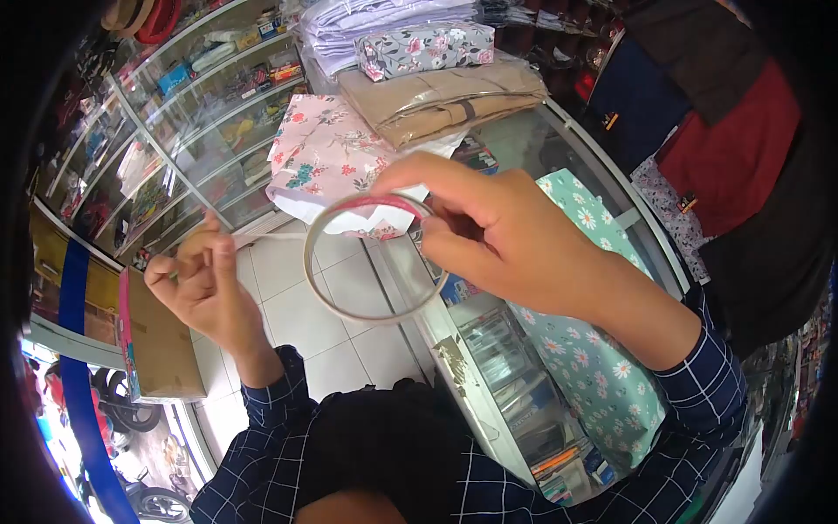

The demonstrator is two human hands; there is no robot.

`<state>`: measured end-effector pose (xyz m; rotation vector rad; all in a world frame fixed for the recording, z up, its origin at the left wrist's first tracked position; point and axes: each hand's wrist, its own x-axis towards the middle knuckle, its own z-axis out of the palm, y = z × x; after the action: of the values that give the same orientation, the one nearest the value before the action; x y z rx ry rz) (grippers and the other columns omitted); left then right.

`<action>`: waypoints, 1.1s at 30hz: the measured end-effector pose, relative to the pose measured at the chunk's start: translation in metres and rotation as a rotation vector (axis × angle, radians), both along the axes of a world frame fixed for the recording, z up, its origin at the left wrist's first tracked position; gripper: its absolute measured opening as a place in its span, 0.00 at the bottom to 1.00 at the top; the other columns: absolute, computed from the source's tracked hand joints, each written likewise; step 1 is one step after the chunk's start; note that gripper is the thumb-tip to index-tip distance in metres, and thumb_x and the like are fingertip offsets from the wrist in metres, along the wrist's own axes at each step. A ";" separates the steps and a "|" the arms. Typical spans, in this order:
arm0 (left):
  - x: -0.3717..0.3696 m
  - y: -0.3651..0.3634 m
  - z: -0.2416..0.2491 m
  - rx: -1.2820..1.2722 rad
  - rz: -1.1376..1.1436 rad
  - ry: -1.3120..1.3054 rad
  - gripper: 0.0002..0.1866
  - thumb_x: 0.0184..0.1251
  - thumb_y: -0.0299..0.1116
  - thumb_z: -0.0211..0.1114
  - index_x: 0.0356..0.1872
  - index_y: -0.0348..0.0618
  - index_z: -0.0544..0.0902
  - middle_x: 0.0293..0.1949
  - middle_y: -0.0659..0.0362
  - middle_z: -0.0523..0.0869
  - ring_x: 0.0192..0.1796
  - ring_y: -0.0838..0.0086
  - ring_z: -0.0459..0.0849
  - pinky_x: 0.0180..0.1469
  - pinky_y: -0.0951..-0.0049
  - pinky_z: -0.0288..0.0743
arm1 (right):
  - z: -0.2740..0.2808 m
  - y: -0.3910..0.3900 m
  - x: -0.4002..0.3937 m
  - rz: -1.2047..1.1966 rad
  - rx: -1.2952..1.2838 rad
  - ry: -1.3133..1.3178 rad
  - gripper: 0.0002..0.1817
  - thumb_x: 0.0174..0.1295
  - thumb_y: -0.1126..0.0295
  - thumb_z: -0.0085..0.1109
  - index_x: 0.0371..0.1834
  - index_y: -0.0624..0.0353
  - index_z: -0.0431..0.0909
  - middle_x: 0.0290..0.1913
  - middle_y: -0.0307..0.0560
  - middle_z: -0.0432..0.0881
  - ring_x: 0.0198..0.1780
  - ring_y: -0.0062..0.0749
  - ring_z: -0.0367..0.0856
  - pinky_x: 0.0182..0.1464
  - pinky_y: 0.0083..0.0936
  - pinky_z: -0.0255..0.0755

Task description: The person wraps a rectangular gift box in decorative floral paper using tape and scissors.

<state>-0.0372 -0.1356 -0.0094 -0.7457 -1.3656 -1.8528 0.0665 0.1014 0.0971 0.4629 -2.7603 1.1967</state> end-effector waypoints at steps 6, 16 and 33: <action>-0.008 -0.025 -0.008 -0.075 0.185 -0.010 0.21 0.66 0.20 0.63 0.48 0.43 0.58 0.38 0.56 0.82 0.50 0.70 0.80 0.71 0.49 0.61 | -0.001 0.009 -0.005 0.116 0.400 0.309 0.06 0.55 0.71 0.59 0.34 0.60 0.78 0.39 0.50 0.77 0.41 0.35 0.76 0.39 0.27 0.67; -0.033 -0.053 -0.019 0.092 0.384 -0.020 0.09 0.70 0.20 0.58 0.43 0.41 0.66 0.43 0.54 0.79 0.51 0.72 0.79 0.62 0.64 0.74 | 0.020 0.012 -0.006 -0.008 0.700 0.849 0.17 0.48 0.61 0.65 0.15 0.60 0.70 0.46 0.52 0.78 0.52 0.47 0.74 0.54 0.38 0.62; -0.016 -0.020 0.031 0.289 -0.306 0.014 0.10 0.66 0.21 0.50 0.47 0.42 0.67 0.46 0.54 0.73 0.50 0.63 0.81 0.60 0.48 0.74 | 0.062 0.050 0.014 -0.208 0.866 0.340 0.27 0.61 0.48 0.59 0.20 0.66 0.79 0.21 0.52 0.74 0.29 0.46 0.72 0.34 0.35 0.65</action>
<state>-0.0536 -0.1557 0.0217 -0.8478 -0.9842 -2.2180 0.0802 0.1514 0.1591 0.3664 -2.7760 -0.1657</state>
